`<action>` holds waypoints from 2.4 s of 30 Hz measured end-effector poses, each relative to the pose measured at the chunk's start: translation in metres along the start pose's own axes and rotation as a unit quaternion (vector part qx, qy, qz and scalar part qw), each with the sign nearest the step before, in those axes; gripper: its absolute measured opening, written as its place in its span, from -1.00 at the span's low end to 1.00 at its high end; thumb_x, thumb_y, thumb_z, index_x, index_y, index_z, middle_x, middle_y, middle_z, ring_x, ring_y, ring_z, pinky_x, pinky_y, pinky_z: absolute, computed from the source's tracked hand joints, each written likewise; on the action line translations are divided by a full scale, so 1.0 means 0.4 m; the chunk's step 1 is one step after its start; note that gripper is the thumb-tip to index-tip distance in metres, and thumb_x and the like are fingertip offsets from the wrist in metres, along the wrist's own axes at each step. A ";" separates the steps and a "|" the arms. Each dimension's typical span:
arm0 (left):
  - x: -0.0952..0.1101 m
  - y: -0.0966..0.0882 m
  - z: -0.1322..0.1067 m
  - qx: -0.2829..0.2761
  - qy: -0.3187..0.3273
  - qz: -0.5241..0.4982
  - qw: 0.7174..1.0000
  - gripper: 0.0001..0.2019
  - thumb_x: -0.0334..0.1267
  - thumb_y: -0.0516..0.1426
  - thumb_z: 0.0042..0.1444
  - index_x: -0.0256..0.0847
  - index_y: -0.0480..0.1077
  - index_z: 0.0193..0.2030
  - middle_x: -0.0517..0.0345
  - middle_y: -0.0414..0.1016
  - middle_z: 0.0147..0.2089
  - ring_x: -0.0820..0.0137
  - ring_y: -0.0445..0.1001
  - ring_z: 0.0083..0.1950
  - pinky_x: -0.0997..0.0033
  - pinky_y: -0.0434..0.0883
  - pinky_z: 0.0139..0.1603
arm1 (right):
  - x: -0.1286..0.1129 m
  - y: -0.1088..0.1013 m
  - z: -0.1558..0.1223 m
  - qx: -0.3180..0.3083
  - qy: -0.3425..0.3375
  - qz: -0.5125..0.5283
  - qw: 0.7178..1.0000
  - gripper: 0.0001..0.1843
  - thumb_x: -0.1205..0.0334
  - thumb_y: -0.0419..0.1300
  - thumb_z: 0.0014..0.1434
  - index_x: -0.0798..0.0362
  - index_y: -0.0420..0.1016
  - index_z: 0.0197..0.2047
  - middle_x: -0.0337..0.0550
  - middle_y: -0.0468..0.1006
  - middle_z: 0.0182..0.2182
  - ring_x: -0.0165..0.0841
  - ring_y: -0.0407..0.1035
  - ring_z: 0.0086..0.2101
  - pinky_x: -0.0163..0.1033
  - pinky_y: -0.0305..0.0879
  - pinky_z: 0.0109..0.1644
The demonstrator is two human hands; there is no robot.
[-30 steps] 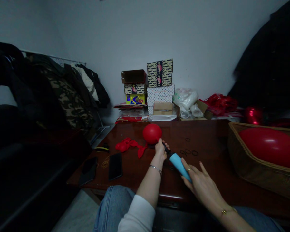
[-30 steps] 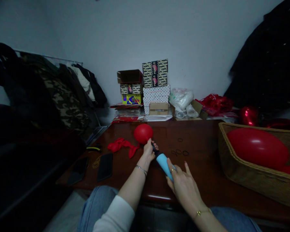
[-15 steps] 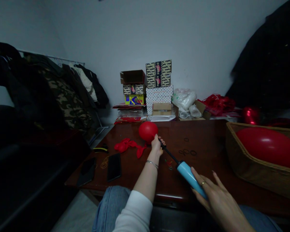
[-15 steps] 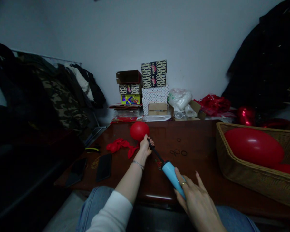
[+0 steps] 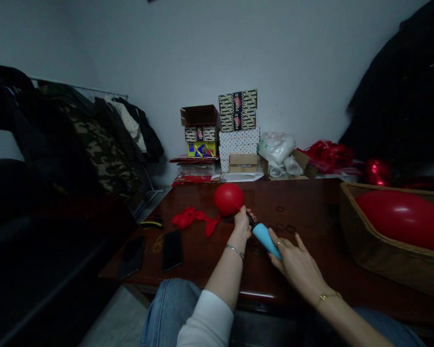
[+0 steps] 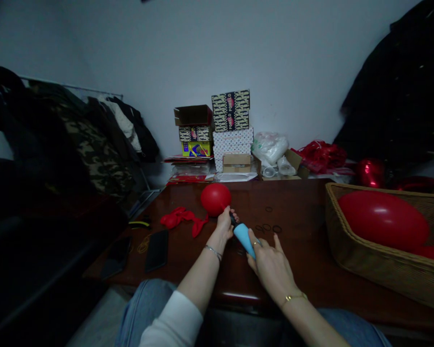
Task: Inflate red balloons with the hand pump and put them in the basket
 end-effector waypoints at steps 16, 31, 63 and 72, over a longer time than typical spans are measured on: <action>0.061 -0.070 0.043 0.028 0.030 -0.025 0.999 -0.75 -0.17 0.00 0.18 -0.29 0.27 -0.42 0.33 0.09 -0.66 0.59 0.11 -0.71 0.58 0.08 -0.65 | 0.028 0.009 -0.119 0.049 -0.058 0.031 0.997 -0.34 0.18 -0.03 0.20 0.05 -0.17 0.32 -0.06 0.51 -0.12 -0.31 0.42 -0.14 0.10 -0.10 0.26; 0.071 -0.084 0.038 0.026 0.044 -0.052 0.997 -0.63 0.03 0.04 0.13 -0.23 0.17 -0.50 0.34 0.07 -0.66 0.61 0.07 -0.70 0.62 0.05 -0.69 | 0.012 -0.002 -0.102 0.034 -0.047 0.034 0.998 -0.38 0.21 -0.02 0.18 0.06 -0.04 0.29 -0.08 0.53 -0.15 -0.31 0.44 -0.18 0.09 -0.10 0.25; 0.049 -0.101 0.046 0.028 0.035 -0.059 0.997 -0.62 0.07 0.04 0.11 -0.22 0.15 -0.49 0.34 0.06 -0.66 0.62 0.06 -0.71 0.62 0.03 -0.69 | 0.030 0.010 -0.147 0.041 -0.051 0.033 0.997 -0.33 0.19 0.01 0.17 0.00 -0.12 0.31 -0.09 0.51 -0.11 -0.30 0.44 -0.16 0.13 -0.10 0.25; 0.029 -0.097 0.024 0.037 0.035 -0.053 0.997 -0.64 0.02 0.02 0.14 -0.22 0.15 -0.49 0.34 0.09 -0.67 0.61 0.08 -0.71 0.61 0.06 -0.69 | -0.015 0.006 -0.063 0.013 -0.036 0.020 0.999 -0.40 0.30 0.00 0.15 0.10 0.05 0.26 -0.07 0.52 -0.18 -0.33 0.44 -0.22 0.06 -0.10 0.25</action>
Point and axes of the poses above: each hand's wrist, its own z-axis towards the middle knuckle, its own y-axis out of the palm, x = y × z, the point moved 4 cm from there along z, towards the middle knuckle
